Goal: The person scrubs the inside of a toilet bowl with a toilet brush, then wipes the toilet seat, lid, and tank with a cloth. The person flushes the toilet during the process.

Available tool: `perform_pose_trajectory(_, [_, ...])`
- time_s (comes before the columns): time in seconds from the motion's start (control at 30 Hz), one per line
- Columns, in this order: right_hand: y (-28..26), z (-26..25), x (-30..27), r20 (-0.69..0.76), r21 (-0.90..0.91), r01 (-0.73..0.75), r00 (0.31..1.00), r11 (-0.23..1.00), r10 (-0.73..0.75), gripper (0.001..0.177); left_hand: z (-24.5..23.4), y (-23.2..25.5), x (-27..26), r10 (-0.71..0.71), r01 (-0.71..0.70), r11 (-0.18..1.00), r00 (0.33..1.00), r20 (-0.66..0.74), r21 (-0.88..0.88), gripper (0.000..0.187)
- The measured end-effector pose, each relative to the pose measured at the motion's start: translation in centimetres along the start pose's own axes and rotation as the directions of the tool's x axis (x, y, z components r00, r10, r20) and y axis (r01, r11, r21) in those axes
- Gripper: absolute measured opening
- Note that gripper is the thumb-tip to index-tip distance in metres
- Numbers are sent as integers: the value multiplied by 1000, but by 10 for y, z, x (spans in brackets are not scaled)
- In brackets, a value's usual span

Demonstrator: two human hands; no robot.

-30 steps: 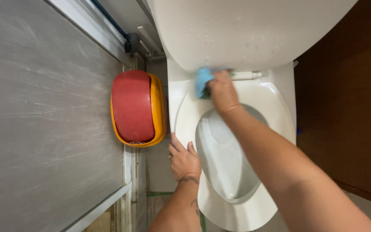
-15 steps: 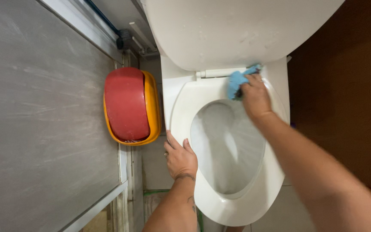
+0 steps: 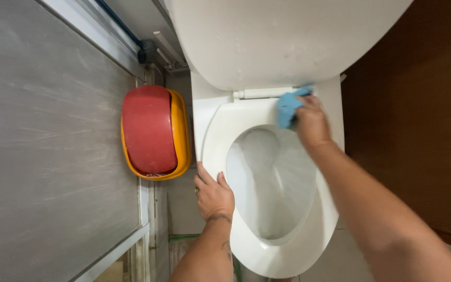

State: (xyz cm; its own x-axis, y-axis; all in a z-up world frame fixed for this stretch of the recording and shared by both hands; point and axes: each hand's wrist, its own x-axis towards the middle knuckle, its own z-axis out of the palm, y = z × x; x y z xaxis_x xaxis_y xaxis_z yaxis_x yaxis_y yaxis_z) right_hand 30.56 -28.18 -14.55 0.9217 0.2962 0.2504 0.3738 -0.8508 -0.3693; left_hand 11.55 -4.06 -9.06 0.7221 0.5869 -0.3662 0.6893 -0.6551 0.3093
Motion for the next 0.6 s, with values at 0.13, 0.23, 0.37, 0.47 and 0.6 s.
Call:
perform_pose_trajectory(0.13, [6, -22, -8, -124, -55, -174, 978, 983, 166, 21, -2, 0, 2, -16, 16, 1000, 1000, 25, -6, 72])
perform_pose_trajectory(0.23, [-18, -1, 1, -186, 45, -68, 980, 997, 75, 33, -1, -2, 4, -37, 37, 999, 998, 47, -4, 73])
perform_pose_trajectory(0.37, [-63, 43, 34, -215, 143, 25, 977, 989, 6, 14, 3, -7, 5, 9, -9, 1000, 1000, -15, -13, 74])
perform_pose_trajectory(0.47, [-100, 59, 58, -10, 41, 136, 991, 990, -136, 16, 3, -5, 7, -14, 15, 1000, 1000, 18, -11, 74])
perform_pose_trajectory(0.6, [-100, 41, 62, 6, 36, 301, 953, 953, -302, 14, 2, -2, 4, -57, 57, 998, 997, 59, 5, 74])
